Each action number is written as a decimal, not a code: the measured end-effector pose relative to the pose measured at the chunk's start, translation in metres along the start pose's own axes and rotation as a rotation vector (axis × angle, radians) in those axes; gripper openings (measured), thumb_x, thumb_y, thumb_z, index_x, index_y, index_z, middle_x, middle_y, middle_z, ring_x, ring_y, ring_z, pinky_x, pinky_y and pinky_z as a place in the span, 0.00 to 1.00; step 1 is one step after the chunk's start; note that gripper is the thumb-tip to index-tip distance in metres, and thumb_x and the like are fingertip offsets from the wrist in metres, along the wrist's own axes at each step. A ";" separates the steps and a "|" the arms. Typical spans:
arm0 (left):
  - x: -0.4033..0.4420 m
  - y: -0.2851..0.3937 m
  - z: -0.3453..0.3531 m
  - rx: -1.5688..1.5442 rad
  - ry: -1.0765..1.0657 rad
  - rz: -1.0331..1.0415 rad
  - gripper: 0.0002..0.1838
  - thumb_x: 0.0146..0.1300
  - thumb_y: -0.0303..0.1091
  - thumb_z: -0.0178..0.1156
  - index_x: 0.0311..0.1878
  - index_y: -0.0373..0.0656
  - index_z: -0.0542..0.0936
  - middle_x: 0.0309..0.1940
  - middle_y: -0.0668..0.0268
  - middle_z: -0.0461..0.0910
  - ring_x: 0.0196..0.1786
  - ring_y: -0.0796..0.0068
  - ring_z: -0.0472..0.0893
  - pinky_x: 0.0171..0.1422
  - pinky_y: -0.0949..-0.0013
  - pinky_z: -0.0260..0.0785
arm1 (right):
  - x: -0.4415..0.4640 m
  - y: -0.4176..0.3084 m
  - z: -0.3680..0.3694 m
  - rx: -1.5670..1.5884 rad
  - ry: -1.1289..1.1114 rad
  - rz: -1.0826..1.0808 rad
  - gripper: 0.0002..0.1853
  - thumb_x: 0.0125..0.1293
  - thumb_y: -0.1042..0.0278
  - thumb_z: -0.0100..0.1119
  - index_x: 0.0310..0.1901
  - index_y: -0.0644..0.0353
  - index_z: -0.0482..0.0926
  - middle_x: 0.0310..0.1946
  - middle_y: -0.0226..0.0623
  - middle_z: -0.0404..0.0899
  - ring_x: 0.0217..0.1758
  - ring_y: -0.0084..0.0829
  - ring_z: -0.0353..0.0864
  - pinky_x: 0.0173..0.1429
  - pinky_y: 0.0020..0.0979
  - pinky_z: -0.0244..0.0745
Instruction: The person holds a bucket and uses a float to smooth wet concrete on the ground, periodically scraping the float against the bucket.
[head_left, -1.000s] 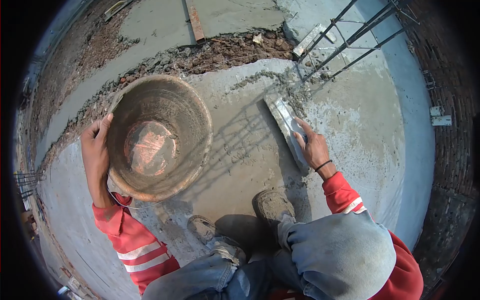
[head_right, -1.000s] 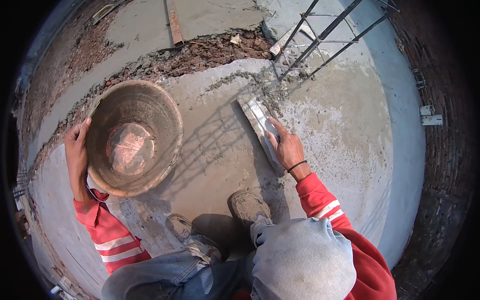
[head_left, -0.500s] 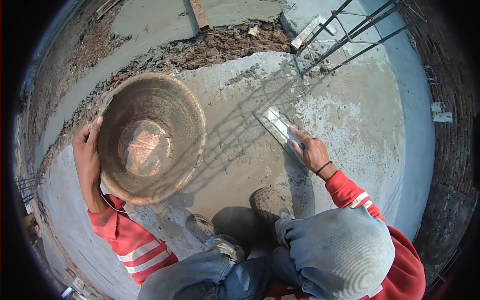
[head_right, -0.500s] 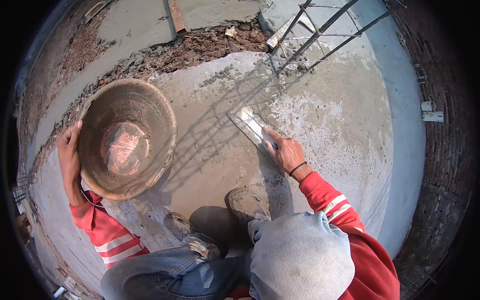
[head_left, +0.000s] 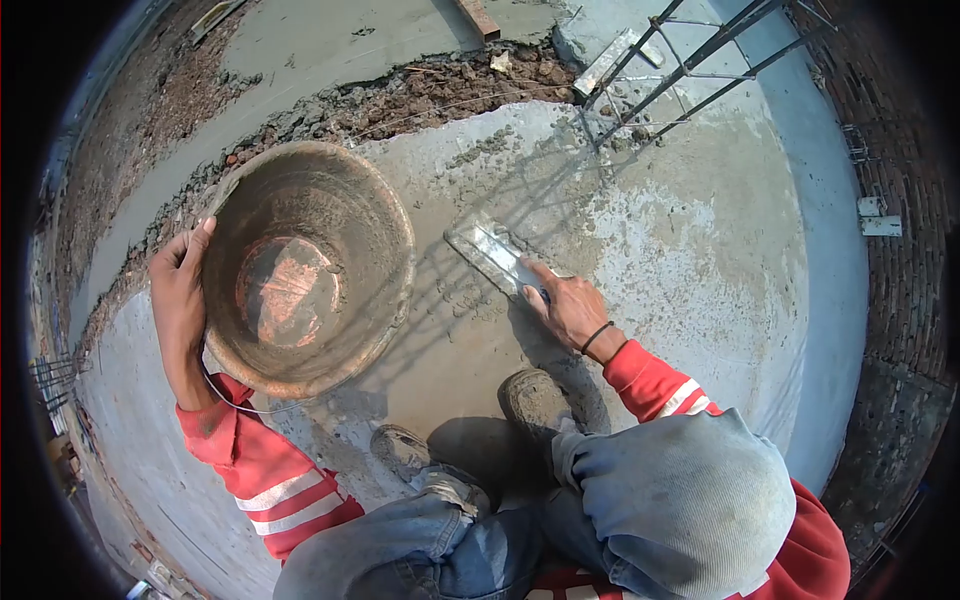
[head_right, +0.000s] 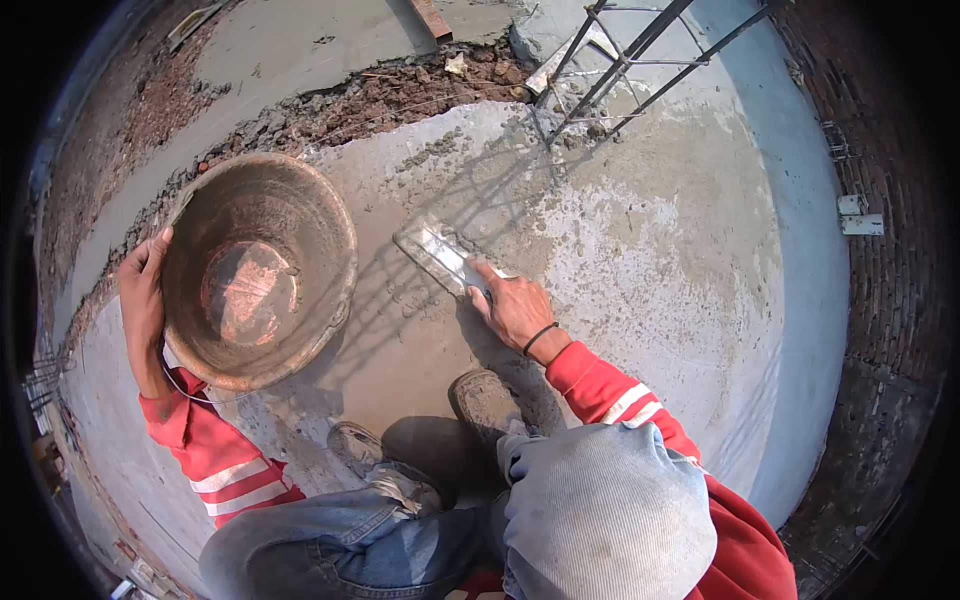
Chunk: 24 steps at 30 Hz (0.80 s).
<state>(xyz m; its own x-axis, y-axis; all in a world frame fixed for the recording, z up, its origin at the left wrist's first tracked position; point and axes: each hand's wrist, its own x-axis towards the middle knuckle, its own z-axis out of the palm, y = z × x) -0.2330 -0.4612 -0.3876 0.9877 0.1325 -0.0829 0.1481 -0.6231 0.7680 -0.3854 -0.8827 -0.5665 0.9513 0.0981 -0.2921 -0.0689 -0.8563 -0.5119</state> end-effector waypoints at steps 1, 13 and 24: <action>0.000 -0.003 -0.003 0.005 -0.012 0.002 0.20 0.72 0.43 0.62 0.27 0.39 0.78 0.24 0.79 0.71 0.28 0.88 0.63 0.32 0.78 0.56 | -0.015 -0.009 -0.008 0.047 -0.166 0.075 0.29 0.73 0.49 0.51 0.71 0.49 0.65 0.34 0.56 0.84 0.40 0.59 0.83 0.47 0.49 0.78; -0.006 -0.020 -0.013 -0.116 0.083 -0.088 0.19 0.72 0.45 0.61 0.30 0.40 0.81 0.25 0.78 0.74 0.27 0.89 0.66 0.31 0.78 0.57 | 0.037 0.060 -0.023 0.298 0.131 0.042 0.25 0.71 0.58 0.57 0.67 0.55 0.70 0.56 0.57 0.79 0.59 0.56 0.80 0.61 0.43 0.73; -0.002 -0.003 0.002 -0.031 0.056 -0.028 0.21 0.71 0.45 0.63 0.24 0.42 0.76 0.20 0.80 0.66 0.25 0.88 0.60 0.29 0.76 0.52 | 0.052 -0.022 0.017 0.208 -0.027 -0.034 0.27 0.71 0.51 0.56 0.68 0.49 0.66 0.39 0.62 0.82 0.42 0.63 0.81 0.48 0.53 0.76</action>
<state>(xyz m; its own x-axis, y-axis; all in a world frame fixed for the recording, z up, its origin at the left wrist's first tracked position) -0.2358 -0.4608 -0.3910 0.9787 0.1930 -0.0699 0.1733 -0.5944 0.7853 -0.3398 -0.8505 -0.5844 0.9461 0.1409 -0.2917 -0.0999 -0.7297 -0.6764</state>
